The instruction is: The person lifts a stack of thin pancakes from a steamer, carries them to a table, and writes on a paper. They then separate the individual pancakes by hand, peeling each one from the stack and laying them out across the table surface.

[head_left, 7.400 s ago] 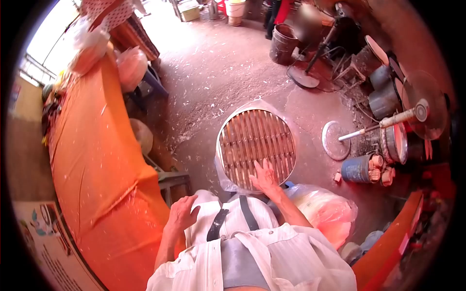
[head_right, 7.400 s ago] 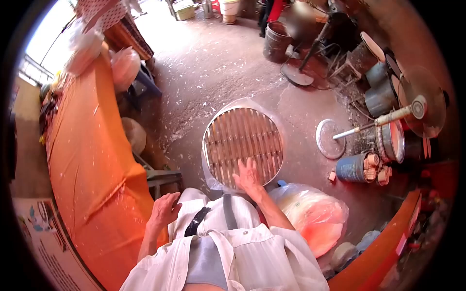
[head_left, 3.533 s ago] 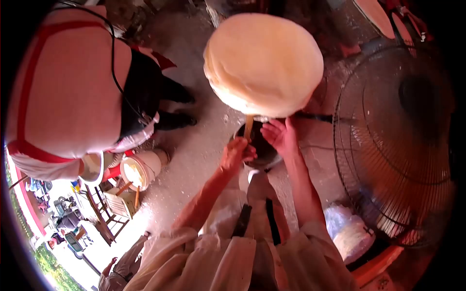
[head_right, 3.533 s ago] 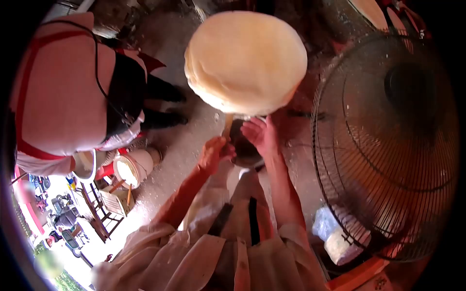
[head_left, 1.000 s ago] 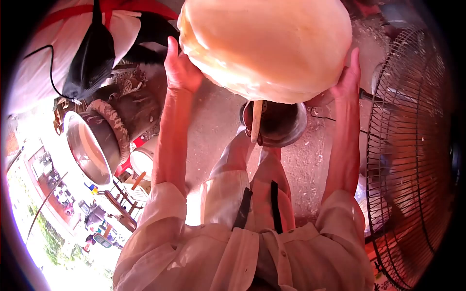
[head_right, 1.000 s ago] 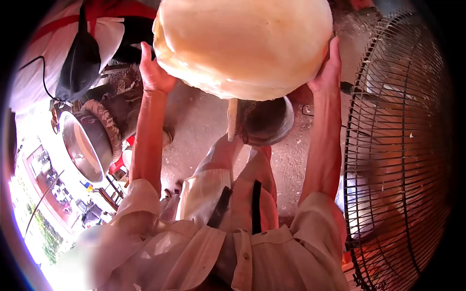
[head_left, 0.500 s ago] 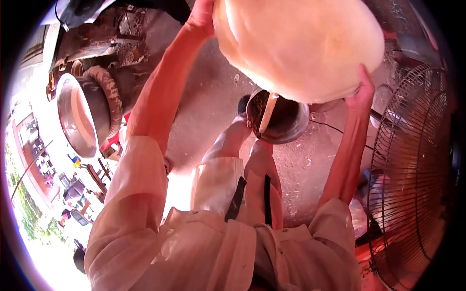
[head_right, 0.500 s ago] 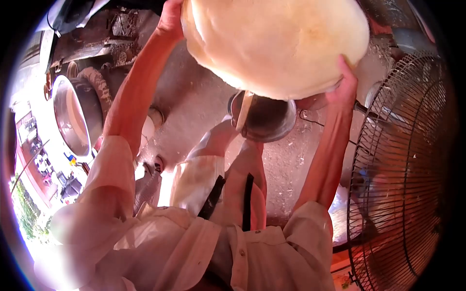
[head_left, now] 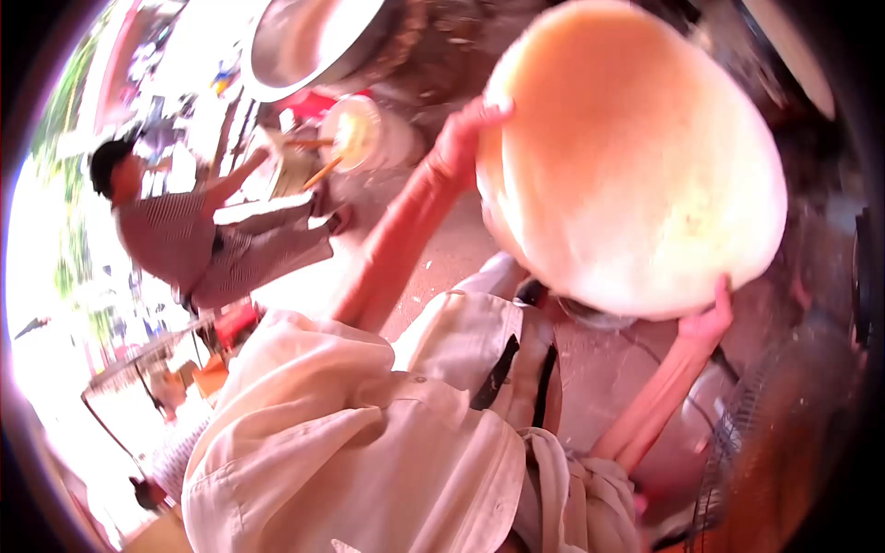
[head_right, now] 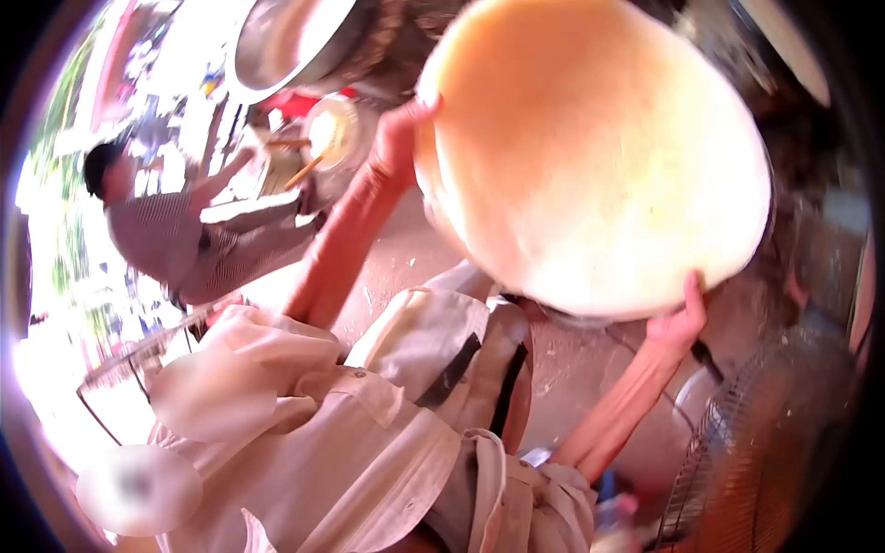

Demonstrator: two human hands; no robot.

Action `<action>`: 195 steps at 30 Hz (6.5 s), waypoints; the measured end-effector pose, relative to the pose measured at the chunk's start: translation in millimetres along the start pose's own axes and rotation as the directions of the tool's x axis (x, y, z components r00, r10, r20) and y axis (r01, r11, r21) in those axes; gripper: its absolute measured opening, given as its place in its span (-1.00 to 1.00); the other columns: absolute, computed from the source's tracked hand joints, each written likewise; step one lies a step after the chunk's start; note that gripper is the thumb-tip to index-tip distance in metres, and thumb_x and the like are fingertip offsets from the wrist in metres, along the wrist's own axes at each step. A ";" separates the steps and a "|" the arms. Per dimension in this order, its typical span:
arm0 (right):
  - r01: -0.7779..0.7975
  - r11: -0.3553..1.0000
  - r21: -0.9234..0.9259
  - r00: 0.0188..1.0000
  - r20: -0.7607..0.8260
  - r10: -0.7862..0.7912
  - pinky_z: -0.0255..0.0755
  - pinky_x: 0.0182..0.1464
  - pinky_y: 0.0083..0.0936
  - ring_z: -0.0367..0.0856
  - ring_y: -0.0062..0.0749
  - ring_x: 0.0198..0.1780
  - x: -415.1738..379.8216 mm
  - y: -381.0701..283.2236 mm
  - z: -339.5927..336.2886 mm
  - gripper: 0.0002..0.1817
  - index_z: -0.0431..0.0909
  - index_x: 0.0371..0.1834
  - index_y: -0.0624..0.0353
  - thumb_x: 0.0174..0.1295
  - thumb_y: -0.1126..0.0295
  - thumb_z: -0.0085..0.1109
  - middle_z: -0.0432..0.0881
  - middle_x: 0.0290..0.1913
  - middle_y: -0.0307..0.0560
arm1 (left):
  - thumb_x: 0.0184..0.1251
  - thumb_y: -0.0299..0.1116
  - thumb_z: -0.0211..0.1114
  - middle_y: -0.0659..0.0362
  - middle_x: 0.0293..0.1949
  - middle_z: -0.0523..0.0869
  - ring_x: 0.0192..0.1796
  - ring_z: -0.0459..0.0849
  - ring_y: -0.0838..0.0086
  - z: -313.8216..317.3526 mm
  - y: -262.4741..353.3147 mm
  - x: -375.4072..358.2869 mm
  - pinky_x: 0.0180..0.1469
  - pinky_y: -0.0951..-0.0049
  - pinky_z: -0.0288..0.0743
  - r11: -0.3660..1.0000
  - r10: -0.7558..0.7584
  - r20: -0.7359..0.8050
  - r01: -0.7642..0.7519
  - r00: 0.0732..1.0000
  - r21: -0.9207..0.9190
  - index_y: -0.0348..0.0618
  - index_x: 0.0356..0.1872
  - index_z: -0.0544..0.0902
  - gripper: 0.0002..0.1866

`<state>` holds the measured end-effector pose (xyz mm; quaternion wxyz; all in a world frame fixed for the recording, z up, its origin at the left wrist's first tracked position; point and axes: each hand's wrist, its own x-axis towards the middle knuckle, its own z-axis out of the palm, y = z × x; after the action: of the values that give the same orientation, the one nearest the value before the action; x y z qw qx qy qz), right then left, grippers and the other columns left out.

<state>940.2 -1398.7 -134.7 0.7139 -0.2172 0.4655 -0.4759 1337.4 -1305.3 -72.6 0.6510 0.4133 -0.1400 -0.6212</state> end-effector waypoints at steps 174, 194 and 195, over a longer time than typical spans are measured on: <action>0.872 0.423 -0.246 0.277 0.961 -0.014 0.53 -0.43 -0.61 0.64 -0.51 -0.49 -166.3 962.0 944.2 -0.88 0.55 -0.38 0.25 0.14 0.50 0.32 0.66 -0.48 -0.10 | 0.35 -0.01 0.23 -0.03 -0.08 0.69 -0.06 0.66 0.31 -768.9 64.7 -592.2 0.05 0.32 0.52 0.681 -0.707 -0.692 -0.127 0.143 -0.722 -0.33 0.20 0.47 -0.39; 0.788 0.547 -0.282 0.380 0.922 -0.072 0.50 -0.42 -0.66 0.61 -0.59 -0.48 -164.9 964.6 942.7 -0.89 0.55 -0.36 0.27 0.16 0.52 0.31 0.65 -0.48 -0.13 | 0.35 -0.05 0.23 -0.01 -0.07 0.69 -0.04 0.65 0.35 -772.8 69.4 -589.9 0.08 0.38 0.49 0.690 -0.709 -0.695 -0.086 0.122 -0.719 -0.34 0.18 0.50 -0.43; 0.811 0.520 -0.270 0.366 0.927 -0.089 0.50 -0.43 -0.66 0.61 -0.59 -0.49 -162.7 967.7 943.1 -0.89 0.54 -0.36 0.27 0.16 0.53 0.30 0.65 -0.48 -0.13 | 0.34 -0.04 0.23 -0.02 -0.08 0.70 -0.05 0.66 0.35 -772.7 69.1 -590.4 0.08 0.38 0.50 0.696 -0.705 -0.700 -0.074 0.115 -0.714 -0.35 0.18 0.50 -0.42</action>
<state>2205.4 -942.6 -343.7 0.5139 -0.7995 0.1191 -0.2873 1811.2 -486.0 -306.3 0.5132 0.4964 0.6013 -0.3587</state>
